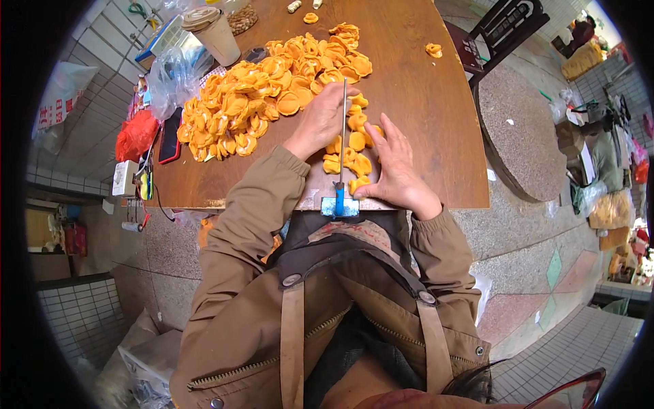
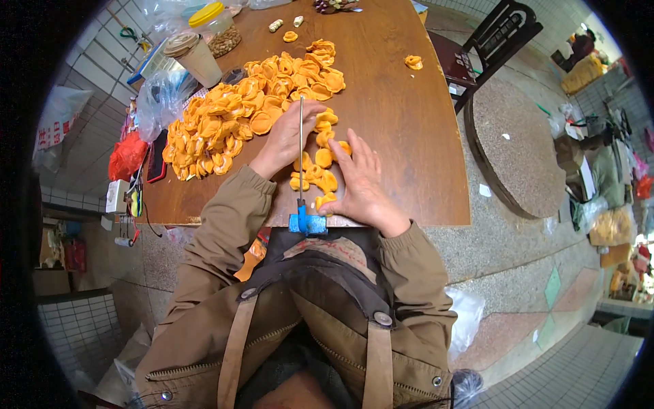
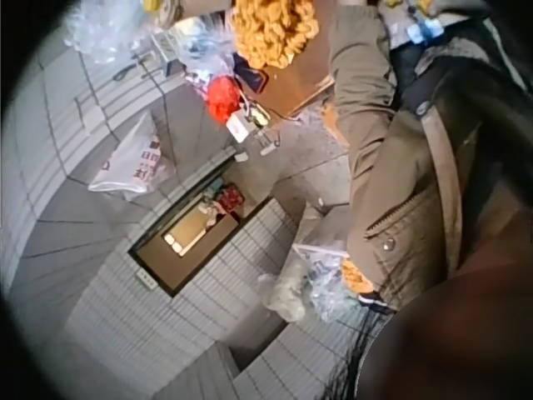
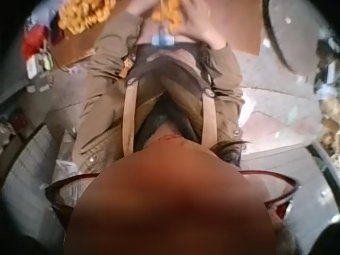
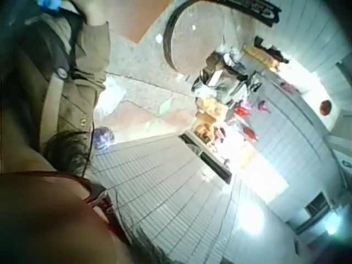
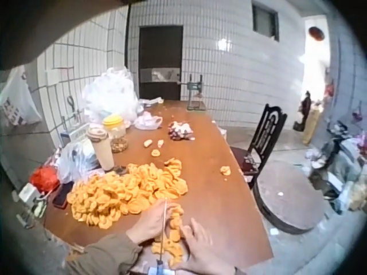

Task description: Assembling small orange plastic toy parts by threading them onto a wire jig.

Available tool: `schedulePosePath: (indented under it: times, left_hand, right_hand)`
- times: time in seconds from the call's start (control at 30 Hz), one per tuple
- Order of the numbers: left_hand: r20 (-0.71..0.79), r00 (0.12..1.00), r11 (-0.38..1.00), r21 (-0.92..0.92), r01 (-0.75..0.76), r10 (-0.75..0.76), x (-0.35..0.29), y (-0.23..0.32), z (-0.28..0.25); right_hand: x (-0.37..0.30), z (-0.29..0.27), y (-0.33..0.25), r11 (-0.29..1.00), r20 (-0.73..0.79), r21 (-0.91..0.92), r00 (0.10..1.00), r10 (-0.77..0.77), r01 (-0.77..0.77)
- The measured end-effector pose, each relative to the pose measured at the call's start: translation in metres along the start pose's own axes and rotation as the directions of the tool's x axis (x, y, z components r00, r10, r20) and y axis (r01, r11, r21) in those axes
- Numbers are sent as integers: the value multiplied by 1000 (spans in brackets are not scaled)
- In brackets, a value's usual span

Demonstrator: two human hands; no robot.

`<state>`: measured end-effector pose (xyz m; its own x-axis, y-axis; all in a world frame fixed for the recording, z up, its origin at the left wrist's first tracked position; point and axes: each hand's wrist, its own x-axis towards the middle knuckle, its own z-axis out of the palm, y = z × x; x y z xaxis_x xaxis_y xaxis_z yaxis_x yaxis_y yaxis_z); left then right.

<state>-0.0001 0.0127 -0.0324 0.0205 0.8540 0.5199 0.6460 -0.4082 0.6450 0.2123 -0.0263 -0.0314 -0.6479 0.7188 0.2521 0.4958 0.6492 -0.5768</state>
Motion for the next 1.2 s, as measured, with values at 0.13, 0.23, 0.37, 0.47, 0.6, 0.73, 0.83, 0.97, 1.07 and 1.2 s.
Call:
schedulePosePath:
  times: [0.13, 0.23, 0.37, 0.47, 0.6, 0.73, 0.83, 0.97, 1.07, 1.2]
  left_hand:
    - [70, 988, 983, 111, -144, 136, 4, 3, 5]
    - [422, 885, 980, 127, 155, -195, 3, 15, -3]
    - [222, 964, 977, -119, 177, -147, -21, 25, -30]
    - [164, 974, 988, 40, 151, -155, -36, 28, -55]
    - [167, 974, 943, 318, 97, -156, -60, 20, -66]
    - [34, 999, 852, 523, -17, 0, -64, 29, -71]
    - [104, 993, 896, 433, -102, 62, -62, 47, -72]
    - [207, 968, 935, 292, -200, 142, -59, 58, -60]
    - [336, 924, 956, 159, -245, 181, -57, 57, -49]
    - [394, 893, 940, 163, -299, 215, -53, 49, -36]
  right_hand:
    - [12, 2, 3, 1000, -21, -6, 999, 24, -24]
    - [20, 1, 8, 999, -34, 26, 998, 48, -47]
    - [29, -10, 8, 1000, -9, 10, 1000, 12, -12]
    - [36, -9, 24, 999, 0, 33, 1000, -13, 13]
    - [50, -3, 46, 991, -12, 114, 998, -62, 63]
    - [59, 2, 52, 991, -29, 123, 998, -47, 50]
    - [60, 4, 51, 985, -70, 150, 995, -72, 82]
    - [59, 8, 48, 976, -131, 182, 987, -97, 120]
    - [56, 14, 43, 970, -190, 211, 978, -84, 125]
    - [55, 23, 34, 947, -230, 301, 972, -44, 114]
